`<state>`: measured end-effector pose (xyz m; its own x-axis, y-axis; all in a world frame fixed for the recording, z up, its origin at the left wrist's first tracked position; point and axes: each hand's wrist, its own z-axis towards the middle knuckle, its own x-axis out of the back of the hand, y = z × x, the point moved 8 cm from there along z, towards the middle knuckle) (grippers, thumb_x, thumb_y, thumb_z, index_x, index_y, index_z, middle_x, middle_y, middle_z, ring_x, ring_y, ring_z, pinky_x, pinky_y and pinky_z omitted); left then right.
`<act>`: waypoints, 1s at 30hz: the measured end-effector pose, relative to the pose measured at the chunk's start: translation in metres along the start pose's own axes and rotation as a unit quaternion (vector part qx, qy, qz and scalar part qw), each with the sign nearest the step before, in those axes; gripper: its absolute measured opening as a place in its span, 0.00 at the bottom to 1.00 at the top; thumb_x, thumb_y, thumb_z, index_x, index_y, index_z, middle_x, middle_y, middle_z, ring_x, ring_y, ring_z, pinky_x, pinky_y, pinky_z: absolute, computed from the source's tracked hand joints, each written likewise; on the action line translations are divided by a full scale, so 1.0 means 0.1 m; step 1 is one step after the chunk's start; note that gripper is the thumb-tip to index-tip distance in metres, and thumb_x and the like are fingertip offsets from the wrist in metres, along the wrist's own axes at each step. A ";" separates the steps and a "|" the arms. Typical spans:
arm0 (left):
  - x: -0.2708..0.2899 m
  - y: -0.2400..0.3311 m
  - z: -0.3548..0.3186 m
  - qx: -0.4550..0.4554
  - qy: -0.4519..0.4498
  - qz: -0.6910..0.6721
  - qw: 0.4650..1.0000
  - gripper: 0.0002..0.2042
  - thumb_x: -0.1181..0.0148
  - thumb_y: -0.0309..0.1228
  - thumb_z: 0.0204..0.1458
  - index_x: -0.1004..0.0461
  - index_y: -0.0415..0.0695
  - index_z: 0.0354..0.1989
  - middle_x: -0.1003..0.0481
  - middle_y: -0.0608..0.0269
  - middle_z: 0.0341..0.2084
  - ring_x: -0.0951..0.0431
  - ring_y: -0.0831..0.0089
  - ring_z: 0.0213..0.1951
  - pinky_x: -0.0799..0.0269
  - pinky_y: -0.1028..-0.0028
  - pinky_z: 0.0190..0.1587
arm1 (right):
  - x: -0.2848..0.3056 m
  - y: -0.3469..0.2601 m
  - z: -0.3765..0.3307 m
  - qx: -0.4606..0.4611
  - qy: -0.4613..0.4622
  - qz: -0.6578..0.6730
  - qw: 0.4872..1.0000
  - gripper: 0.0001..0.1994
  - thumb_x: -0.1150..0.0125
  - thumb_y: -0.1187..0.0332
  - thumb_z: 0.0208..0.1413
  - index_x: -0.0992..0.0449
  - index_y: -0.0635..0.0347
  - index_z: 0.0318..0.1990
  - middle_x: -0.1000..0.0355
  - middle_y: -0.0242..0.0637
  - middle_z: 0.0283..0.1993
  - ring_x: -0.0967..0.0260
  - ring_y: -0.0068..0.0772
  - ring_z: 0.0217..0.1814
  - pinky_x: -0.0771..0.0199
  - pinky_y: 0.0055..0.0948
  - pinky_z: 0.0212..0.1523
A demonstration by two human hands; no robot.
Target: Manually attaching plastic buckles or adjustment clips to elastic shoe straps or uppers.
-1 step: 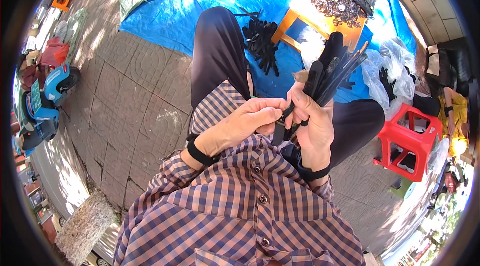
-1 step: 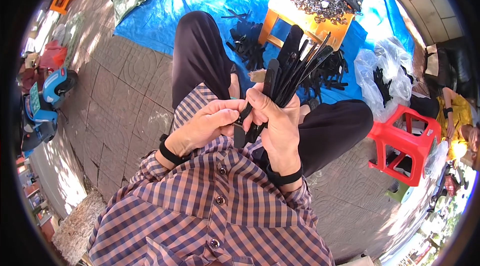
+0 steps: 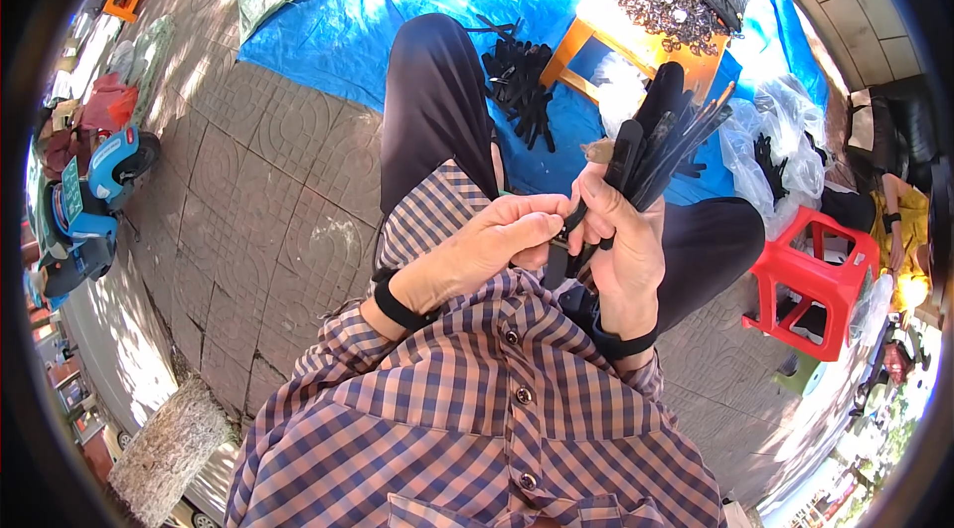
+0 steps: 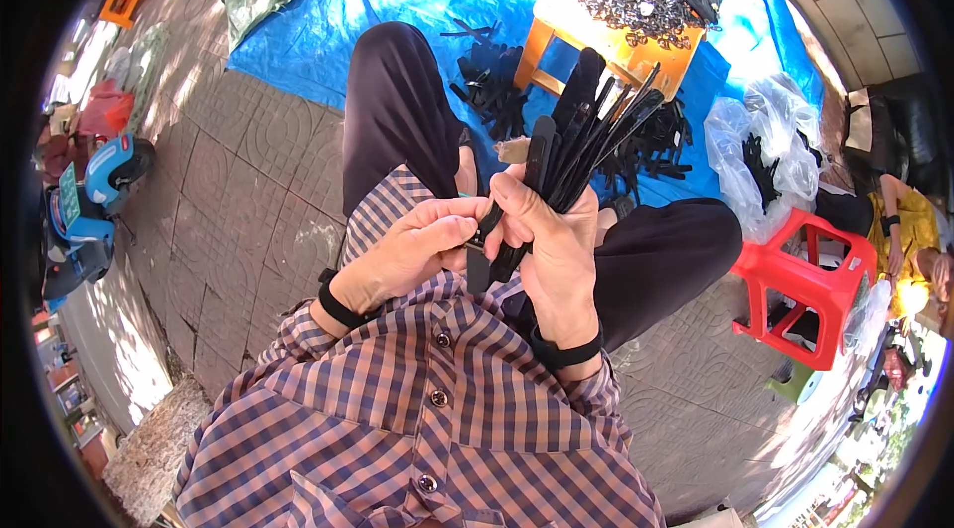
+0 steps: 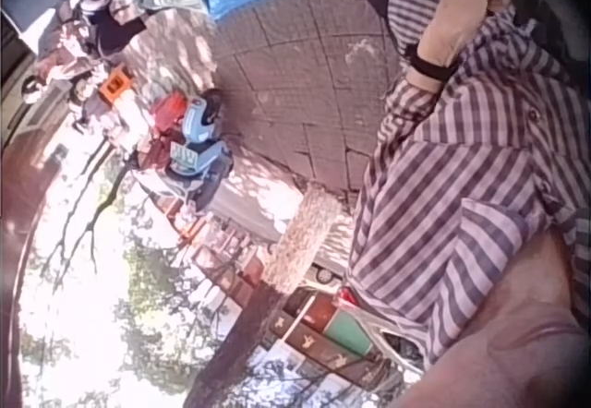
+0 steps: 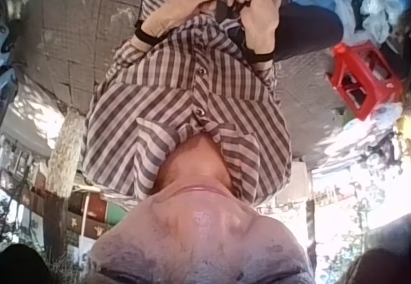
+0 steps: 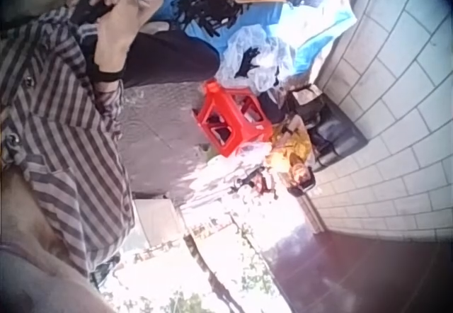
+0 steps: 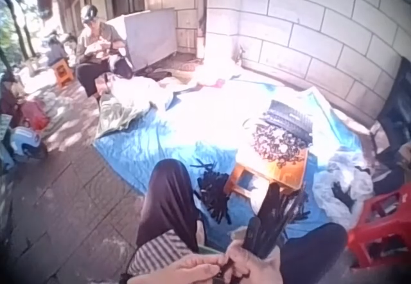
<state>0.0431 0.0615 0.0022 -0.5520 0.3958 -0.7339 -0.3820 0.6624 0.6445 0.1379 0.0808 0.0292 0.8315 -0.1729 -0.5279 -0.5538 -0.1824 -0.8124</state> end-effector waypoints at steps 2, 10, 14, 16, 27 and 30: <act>-0.02 -0.04 0.00 -0.012 0.005 -0.029 0.999 0.10 0.54 0.35 0.59 0.31 0.42 0.40 0.37 0.76 0.21 0.48 0.89 0.18 0.54 0.85 0.20 | 0.01 -0.03 0.00 0.008 0.014 -0.006 1.000 0.11 0.36 0.72 0.47 0.31 0.64 0.36 0.34 0.32 0.24 0.46 0.14 0.15 0.42 0.17 0.13; 0.04 -0.04 -0.03 0.021 0.014 -0.089 0.996 0.18 0.54 0.45 0.58 0.30 0.40 0.39 0.37 0.74 0.19 0.48 0.86 0.17 0.55 0.83 0.19 | -0.04 -0.14 0.04 0.064 -0.036 -0.192 0.979 0.11 0.34 0.72 0.48 0.28 0.65 0.38 0.31 0.28 0.25 0.37 0.14 0.19 0.38 0.15 0.19; 0.04 0.06 -0.04 -0.017 0.073 0.027 0.997 0.17 0.56 0.45 0.59 0.36 0.42 0.44 0.36 0.72 0.20 0.45 0.86 0.17 0.52 0.84 0.20 | -0.03 -0.15 0.05 0.063 -0.021 -0.238 0.969 0.13 0.34 0.73 0.47 0.28 0.66 0.40 0.33 0.25 0.23 0.39 0.12 0.21 0.39 0.14 0.22; 0.03 0.22 -0.11 -0.082 0.111 0.168 0.976 0.15 0.53 0.42 0.59 0.41 0.43 0.44 0.33 0.68 0.25 0.35 0.85 0.22 0.42 0.86 0.24 | 0.00 -0.11 0.06 0.033 0.006 -0.192 0.981 0.13 0.35 0.74 0.47 0.28 0.65 0.40 0.33 0.25 0.23 0.38 0.12 0.21 0.39 0.14 0.22; 0.04 0.32 -0.18 -0.235 0.173 0.289 0.912 0.05 0.52 0.20 0.55 0.39 0.41 0.39 0.32 0.67 0.25 0.34 0.86 0.22 0.38 0.83 0.24 | -0.05 -0.04 0.05 0.028 -0.024 -0.124 0.992 0.13 0.37 0.72 0.50 0.29 0.65 0.43 0.33 0.26 0.22 0.42 0.12 0.17 0.44 0.14 0.16; 0.04 0.33 -0.18 -0.232 0.168 0.281 0.916 0.05 0.51 0.20 0.55 0.38 0.41 0.38 0.32 0.68 0.24 0.35 0.87 0.21 0.39 0.85 0.22 | -0.05 -0.04 0.05 0.018 -0.028 -0.117 0.993 0.14 0.37 0.72 0.50 0.29 0.65 0.43 0.32 0.27 0.23 0.41 0.12 0.18 0.43 0.14 0.17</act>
<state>0.0152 0.0731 0.0242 -0.9253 0.3219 -0.2007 -0.1980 0.0416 0.9793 0.1358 0.0874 0.0335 0.9388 -0.0755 -0.3360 -0.3442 -0.1771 -0.9220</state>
